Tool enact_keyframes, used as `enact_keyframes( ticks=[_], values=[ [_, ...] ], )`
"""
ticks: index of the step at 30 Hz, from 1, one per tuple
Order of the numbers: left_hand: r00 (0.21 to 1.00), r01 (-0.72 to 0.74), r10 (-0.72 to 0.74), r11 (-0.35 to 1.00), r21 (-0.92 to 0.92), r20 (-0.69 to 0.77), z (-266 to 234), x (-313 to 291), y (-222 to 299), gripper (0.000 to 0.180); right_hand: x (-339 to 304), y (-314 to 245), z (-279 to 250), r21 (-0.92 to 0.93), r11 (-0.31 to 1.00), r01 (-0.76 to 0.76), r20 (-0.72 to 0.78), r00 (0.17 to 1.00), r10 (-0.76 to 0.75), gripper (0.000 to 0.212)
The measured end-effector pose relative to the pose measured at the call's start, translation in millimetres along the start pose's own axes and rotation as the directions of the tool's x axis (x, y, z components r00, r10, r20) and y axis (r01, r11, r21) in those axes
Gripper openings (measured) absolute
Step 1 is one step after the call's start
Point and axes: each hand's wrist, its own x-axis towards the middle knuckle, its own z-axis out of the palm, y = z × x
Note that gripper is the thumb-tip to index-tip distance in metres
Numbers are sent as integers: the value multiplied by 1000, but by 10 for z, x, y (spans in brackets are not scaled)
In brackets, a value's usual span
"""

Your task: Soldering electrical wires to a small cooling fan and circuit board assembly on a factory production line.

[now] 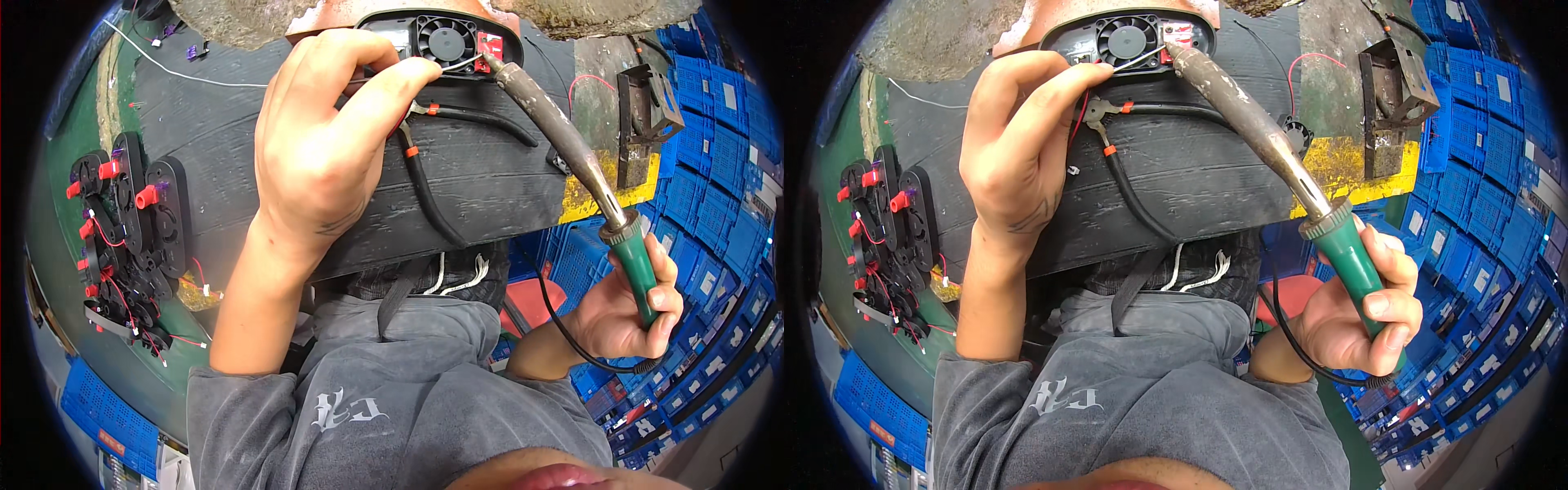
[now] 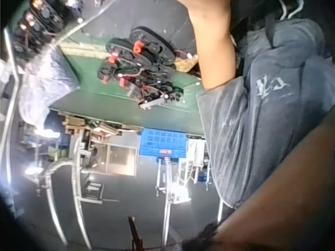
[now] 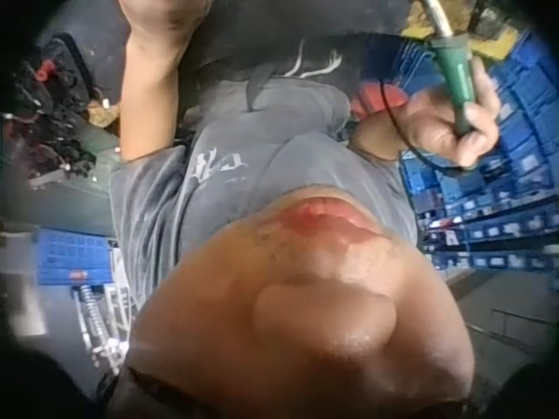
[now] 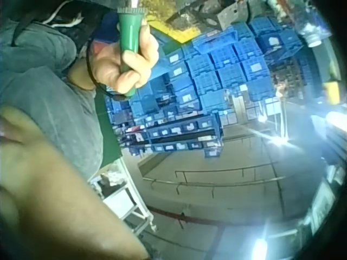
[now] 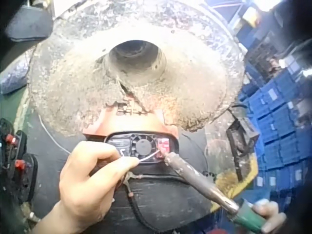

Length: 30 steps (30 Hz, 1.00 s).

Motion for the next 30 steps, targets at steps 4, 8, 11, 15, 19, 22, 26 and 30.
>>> enact_keyframes(
  ticks=[4,8,11,15,19,22,26,30],
  values=[
    [1000,27,-27,1000,-3,2,-3,22,28,25,12,1,-31,12,1000,1,23,1000,-2,36],
    [999,25,-25,1000,-9,-20,25,22,8,22,17,8,-45,26,1000,9,7,1000,-10,36],
    [999,2,-2,1000,1,-54,30,-4,-36,21,5,3,-49,30,999,11,15,1000,-11,36],
    [998,-11,13,1000,26,-66,10,29,-9,21,5,11,-72,61,998,6,-21,1000,-5,36],
    [995,-6,7,1000,10,-101,0,15,-37,21,-9,3,-63,16,1000,13,-21,1000,-13,35],
    [995,-27,31,999,42,-93,-32,14,-44,20,-29,10,-71,21,1000,10,-39,999,-10,35],
    [991,-11,15,999,33,-133,-44,15,-36,18,-27,34,-83,68,997,31,-86,996,-25,36],
    [963,157,-153,988,0,-222,-96,66,143,22,-44,85,-110,164,986,16,-214,977,20,36]
  ],
)
